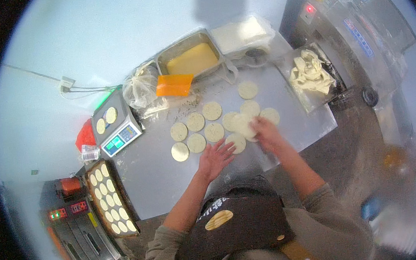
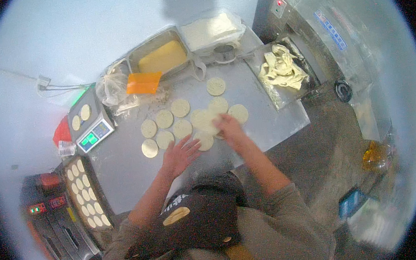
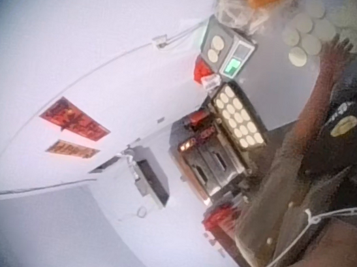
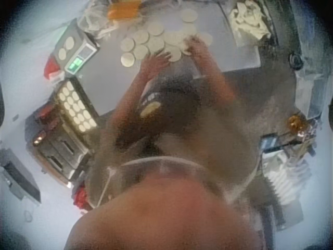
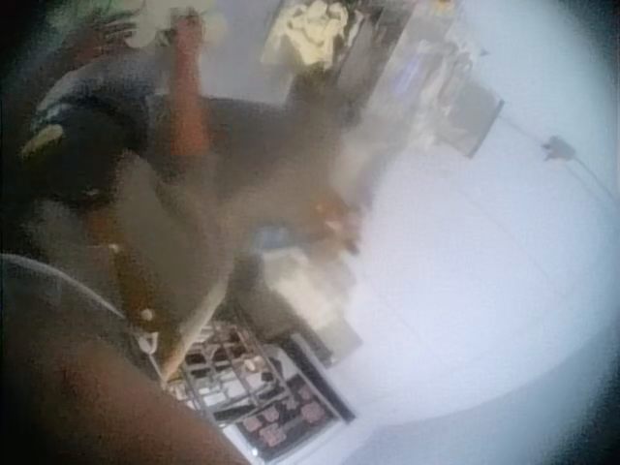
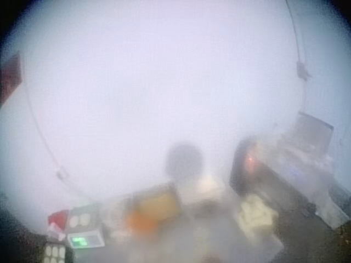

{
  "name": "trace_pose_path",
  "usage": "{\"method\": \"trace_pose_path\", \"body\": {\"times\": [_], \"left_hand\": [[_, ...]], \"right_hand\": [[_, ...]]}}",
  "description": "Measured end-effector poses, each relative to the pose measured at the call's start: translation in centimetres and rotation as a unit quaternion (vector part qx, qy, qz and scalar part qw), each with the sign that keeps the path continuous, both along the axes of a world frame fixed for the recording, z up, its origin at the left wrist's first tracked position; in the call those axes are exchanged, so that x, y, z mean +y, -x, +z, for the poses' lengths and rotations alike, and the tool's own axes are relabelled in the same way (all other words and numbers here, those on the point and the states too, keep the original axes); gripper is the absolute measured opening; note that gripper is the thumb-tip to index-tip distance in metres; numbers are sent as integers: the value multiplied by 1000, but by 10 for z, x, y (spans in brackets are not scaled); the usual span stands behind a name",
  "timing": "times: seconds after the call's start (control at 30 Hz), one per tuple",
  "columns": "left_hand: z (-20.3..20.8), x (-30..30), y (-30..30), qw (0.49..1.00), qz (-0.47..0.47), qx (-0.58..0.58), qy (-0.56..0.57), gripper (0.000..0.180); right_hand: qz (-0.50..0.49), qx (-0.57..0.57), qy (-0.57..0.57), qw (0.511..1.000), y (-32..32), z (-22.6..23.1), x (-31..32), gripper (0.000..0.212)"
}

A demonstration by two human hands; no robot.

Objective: The person cuts circular pieces from a sheet of dough using a round cutter, then arranges them on a baking tray. They also weigh some dough pieces on a digital scale and place them on the tray.

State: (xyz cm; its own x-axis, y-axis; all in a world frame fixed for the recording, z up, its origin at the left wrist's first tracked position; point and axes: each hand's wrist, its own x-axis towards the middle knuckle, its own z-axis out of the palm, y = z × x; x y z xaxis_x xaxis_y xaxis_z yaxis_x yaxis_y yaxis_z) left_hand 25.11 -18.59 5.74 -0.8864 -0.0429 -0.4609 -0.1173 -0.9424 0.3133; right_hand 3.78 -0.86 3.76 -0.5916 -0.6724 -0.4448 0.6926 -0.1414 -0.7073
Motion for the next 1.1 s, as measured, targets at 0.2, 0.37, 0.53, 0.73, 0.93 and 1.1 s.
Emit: {"method": "trace_pose_path", "body": {"times": [0.2, 0.37, 0.53, 0.73, 0.93, 1.1], "left_hand": [[20, 13, 11, 995, 50, -29, -85, 63], [-4, 7, -28, 992, 90, -46, -78, 59], [-37, -4, -72, 978, 153, -144, 11, 54], [-40, -8, -130, 952, 191, -221, 95, 54], [-17, -2, -101, 970, 219, -107, -22, 65], [2, -4, -73, 975, 214, -1, -68, 69]], "right_hand": [[40, 268, -332, 904, 15, -36, 14, 54], [-7, 375, -596, 710, 76, -115, 41, 69], [50, 415, -590, 691, 95, -159, 36, 68], [19, 426, -497, 756, 88, -117, 32, 55], [82, 171, -191, 963, -20, 8, -27, 51], [265, 281, -149, 911, -86, 25, -68, 40]]}}
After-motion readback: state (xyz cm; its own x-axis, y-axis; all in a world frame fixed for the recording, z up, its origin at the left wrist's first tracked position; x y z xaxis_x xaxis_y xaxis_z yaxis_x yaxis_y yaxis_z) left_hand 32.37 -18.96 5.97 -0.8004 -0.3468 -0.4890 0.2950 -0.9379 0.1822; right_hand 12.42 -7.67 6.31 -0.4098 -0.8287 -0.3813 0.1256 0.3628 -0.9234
